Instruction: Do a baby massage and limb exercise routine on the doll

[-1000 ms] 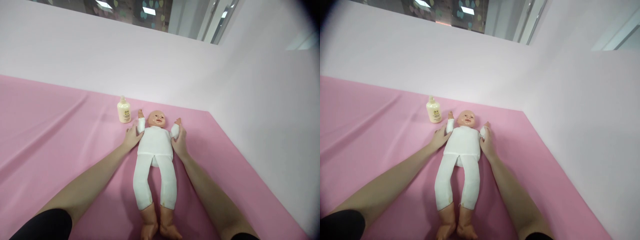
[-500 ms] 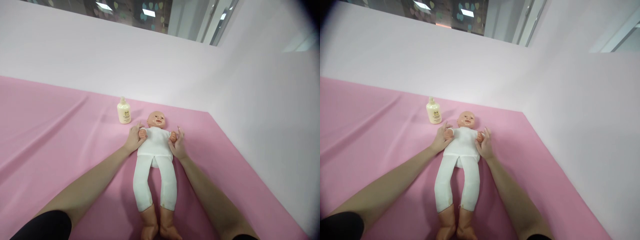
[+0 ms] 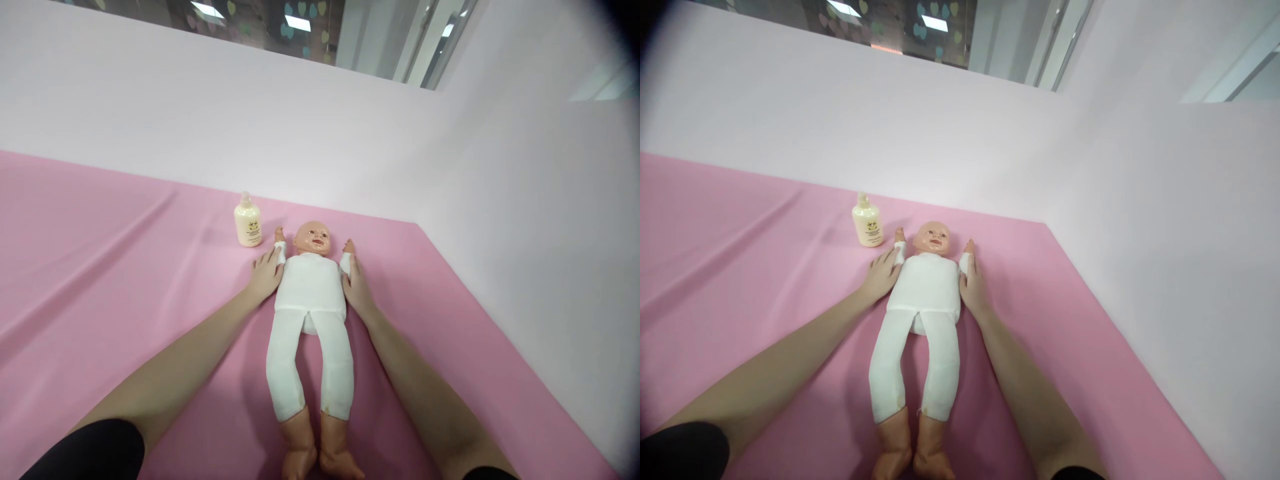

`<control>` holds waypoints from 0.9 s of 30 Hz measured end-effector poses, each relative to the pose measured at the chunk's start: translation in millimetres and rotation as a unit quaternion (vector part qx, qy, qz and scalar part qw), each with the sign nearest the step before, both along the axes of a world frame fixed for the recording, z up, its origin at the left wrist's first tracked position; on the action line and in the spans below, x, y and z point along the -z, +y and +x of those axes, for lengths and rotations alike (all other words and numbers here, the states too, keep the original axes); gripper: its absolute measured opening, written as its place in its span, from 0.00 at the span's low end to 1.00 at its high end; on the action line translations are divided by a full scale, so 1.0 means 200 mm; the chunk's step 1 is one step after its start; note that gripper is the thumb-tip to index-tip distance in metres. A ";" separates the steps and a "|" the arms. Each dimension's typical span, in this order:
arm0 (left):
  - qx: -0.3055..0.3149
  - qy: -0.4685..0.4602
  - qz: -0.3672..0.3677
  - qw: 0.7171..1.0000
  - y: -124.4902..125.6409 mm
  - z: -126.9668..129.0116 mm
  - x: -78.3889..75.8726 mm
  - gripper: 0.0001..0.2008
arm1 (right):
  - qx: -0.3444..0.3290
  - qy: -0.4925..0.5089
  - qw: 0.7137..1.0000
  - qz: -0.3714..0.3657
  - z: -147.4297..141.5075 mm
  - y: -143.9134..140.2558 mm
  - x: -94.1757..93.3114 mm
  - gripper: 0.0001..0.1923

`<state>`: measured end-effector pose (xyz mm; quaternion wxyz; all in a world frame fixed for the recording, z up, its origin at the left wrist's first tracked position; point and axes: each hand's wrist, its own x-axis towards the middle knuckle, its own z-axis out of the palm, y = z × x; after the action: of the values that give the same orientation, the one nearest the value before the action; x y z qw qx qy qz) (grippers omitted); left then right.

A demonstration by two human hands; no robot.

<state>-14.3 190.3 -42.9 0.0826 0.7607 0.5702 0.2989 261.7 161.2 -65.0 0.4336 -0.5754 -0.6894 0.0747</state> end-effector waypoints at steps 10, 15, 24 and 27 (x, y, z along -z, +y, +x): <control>-0.029 -0.085 -0.025 0.996 0.03 -0.03 0.01 0.26 | 0.023 0.102 0.993 -0.046 0.00 -0.02 -0.04 0.30; 0.008 -0.174 0.050 0.984 0.00 -0.01 -0.01 0.38 | 0.002 0.138 0.989 0.060 -0.04 -0.06 -0.08 0.39; 0.080 -0.107 0.158 0.978 -0.06 0.01 -0.01 0.39 | -0.089 0.020 0.988 0.124 -0.09 -0.13 -0.09 0.39; 0.053 -0.100 0.141 0.984 -0.03 0.02 0.00 0.35 | -0.074 0.015 0.992 0.101 -0.09 -0.10 -0.07 0.39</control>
<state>-10.9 185.1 -43.5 0.0470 0.7601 0.4706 0.4457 243.3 140.9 -50.9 0.4935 -0.4751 -0.7271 0.0452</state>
